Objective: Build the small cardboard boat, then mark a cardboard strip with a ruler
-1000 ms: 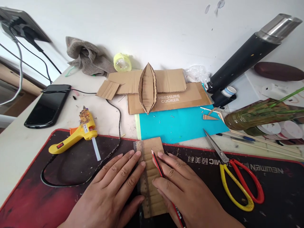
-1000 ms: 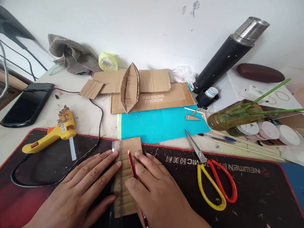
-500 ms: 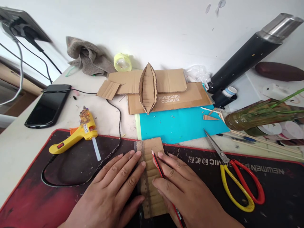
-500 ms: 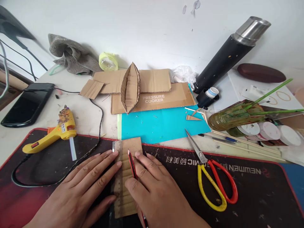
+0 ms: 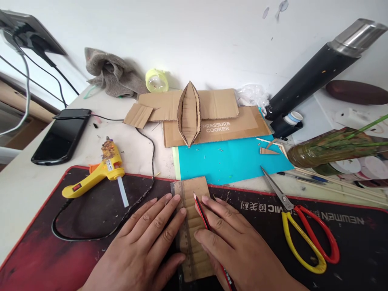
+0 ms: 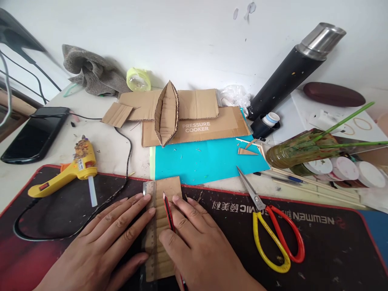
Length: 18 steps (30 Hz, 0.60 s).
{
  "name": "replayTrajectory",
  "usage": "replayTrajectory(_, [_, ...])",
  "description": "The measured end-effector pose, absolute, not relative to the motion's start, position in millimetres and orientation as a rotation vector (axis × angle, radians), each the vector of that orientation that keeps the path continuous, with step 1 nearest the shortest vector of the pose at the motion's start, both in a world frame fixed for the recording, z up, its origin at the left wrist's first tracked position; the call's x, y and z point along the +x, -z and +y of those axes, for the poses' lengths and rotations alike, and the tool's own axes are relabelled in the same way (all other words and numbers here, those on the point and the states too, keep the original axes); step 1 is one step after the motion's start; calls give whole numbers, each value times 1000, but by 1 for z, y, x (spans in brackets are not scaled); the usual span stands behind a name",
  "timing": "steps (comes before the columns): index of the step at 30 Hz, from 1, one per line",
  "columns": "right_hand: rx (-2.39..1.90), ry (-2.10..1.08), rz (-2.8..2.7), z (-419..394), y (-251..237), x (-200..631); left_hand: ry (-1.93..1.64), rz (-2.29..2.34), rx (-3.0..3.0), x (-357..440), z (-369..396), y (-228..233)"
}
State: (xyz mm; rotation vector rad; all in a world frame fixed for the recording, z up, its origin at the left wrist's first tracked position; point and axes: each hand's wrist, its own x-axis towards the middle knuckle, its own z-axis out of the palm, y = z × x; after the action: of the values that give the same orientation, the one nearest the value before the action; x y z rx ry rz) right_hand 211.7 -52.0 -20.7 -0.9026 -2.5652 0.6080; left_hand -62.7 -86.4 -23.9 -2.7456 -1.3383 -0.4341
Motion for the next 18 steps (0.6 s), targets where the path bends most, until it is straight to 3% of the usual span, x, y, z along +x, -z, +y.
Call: replayTrajectory(18, [-898,-527,-2556,-51,25,211,425,-1316,-2748,-63,-86,24])
